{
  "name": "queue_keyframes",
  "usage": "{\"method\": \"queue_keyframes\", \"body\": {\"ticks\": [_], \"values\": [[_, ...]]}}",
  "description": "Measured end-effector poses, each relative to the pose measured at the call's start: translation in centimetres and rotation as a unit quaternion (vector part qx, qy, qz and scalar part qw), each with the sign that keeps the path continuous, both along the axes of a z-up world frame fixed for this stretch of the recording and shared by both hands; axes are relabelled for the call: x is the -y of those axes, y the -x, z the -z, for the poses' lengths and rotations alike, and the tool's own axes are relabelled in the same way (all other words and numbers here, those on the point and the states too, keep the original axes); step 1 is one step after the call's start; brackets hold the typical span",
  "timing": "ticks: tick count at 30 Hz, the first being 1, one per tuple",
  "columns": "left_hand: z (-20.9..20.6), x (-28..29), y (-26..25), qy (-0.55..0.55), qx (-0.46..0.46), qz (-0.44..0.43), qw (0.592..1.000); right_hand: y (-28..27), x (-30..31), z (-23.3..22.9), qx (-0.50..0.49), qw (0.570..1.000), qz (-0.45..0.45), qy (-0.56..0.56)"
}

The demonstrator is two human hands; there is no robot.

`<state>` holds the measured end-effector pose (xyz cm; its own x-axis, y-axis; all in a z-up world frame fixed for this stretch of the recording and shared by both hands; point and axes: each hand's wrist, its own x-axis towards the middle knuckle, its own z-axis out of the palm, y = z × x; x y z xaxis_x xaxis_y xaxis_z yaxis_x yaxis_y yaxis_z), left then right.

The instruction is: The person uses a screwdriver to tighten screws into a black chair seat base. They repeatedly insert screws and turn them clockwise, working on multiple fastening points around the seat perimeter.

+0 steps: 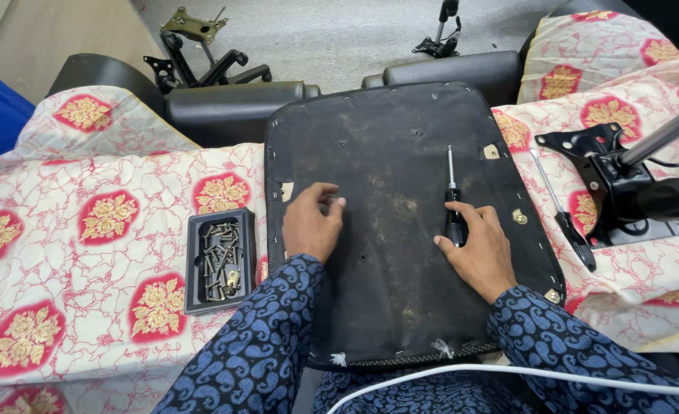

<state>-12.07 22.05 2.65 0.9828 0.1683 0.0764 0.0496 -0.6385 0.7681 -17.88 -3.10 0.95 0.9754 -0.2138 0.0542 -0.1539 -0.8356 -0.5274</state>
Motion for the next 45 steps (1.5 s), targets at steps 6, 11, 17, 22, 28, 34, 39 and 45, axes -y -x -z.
{"method": "queue_keyframes", "body": {"ticks": [6,11,17,22,28,34,39,45], "values": [[-0.4,5.0,0.8,-0.050,-0.085,0.201,0.975,0.8,1.7,-0.4,-0.028,0.976,0.110,-0.185],[-0.4,8.3,0.3,-0.109,-0.083,0.310,0.941,2.3,4.1,-1.0,0.130,0.937,0.087,-0.312],[0.1,12.6,-0.8,-0.140,-0.070,0.391,0.907,2.8,7.2,-4.3,0.242,0.906,0.115,-0.327],[0.1,16.6,-1.3,-0.198,-0.104,0.443,0.868,3.2,9.3,-7.4,0.301,0.911,0.111,-0.260],[-0.1,19.7,-1.4,-0.296,-0.138,0.480,0.814,4.3,10.8,-9.1,0.282,0.947,0.094,-0.126],[-0.2,20.1,-1.5,-0.315,-0.141,0.501,0.794,4.6,11.2,-9.3,0.261,0.951,0.116,-0.119],[-0.3,21.0,-1.6,-0.329,-0.148,0.508,0.782,4.2,11.2,-9.4,0.249,0.954,0.114,-0.123],[-0.4,21.2,-1.7,-0.345,-0.157,0.514,0.769,3.7,10.5,-9.9,0.249,0.952,0.098,-0.149]]}}
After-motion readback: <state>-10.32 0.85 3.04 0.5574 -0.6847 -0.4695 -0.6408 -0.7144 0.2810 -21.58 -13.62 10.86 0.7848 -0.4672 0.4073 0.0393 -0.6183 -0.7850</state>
